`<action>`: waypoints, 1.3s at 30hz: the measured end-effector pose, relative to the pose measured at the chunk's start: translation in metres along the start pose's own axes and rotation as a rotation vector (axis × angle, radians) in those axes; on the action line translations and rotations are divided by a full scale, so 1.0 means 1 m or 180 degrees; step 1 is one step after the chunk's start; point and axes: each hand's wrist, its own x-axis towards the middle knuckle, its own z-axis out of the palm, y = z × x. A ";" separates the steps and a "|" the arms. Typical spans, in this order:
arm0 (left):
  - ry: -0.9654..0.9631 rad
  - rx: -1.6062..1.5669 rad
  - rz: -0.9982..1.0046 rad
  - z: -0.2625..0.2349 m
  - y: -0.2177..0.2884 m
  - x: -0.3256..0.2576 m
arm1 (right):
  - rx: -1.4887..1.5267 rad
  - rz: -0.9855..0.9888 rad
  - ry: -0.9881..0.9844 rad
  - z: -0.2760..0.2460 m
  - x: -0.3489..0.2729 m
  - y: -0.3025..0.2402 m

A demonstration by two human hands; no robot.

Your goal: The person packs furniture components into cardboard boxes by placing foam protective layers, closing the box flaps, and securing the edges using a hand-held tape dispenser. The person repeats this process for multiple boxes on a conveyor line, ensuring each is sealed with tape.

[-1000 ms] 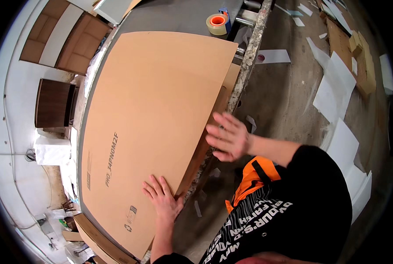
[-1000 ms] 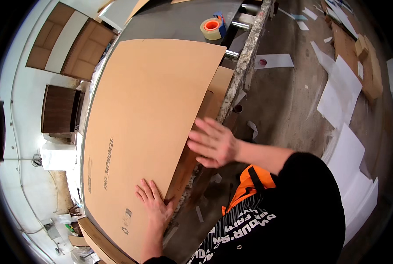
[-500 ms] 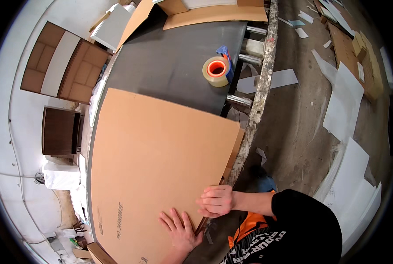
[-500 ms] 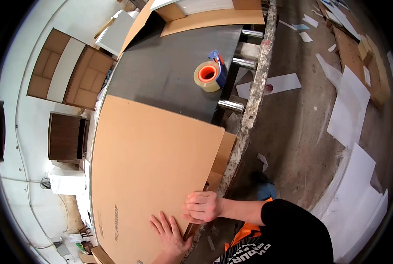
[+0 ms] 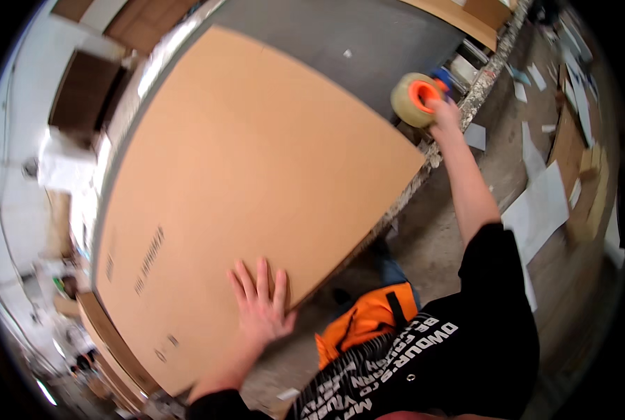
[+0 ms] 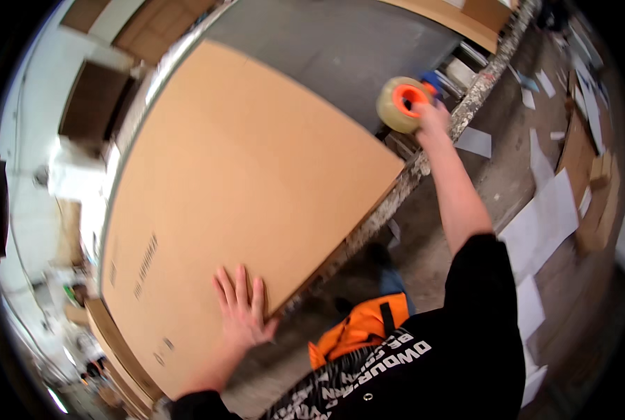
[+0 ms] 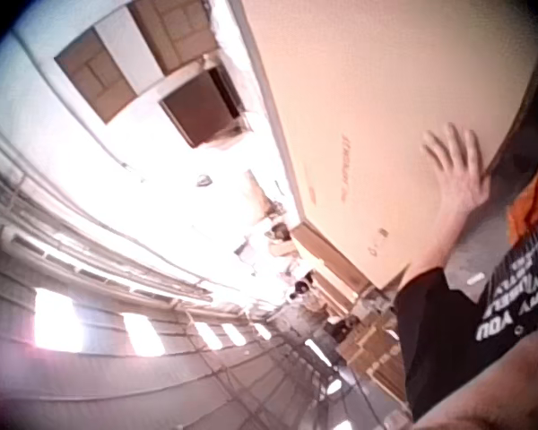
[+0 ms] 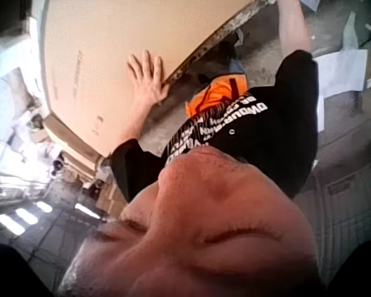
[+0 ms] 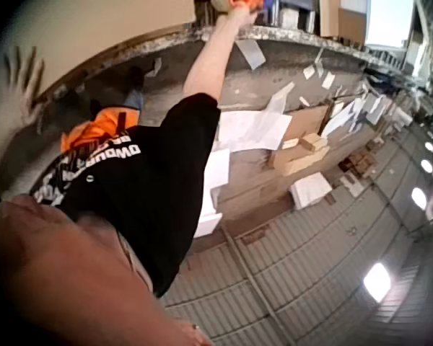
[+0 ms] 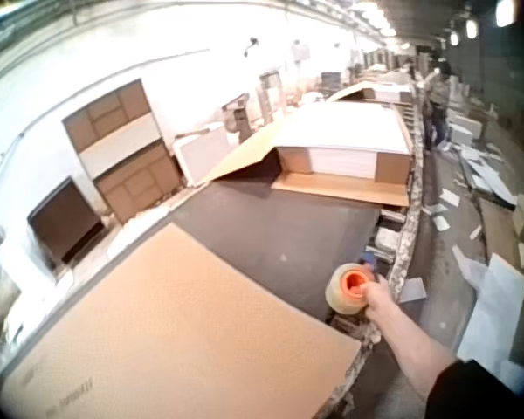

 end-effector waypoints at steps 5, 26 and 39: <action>0.0189 -0.0036 -0.0021 -0.002 -0.002 -0.016 | 0.0705 -0.0459 -0.0931 -0.076 -0.199 -0.079; 0.0241 0.0283 -0.0227 0.011 0.002 -0.032 | -0.4618 0.0213 -0.4138 0.005 -0.351 -0.082; 0.2406 -0.2226 0.0707 0.031 -0.028 -0.046 | 0.0407 0.2139 -0.3474 -0.041 -0.397 -0.006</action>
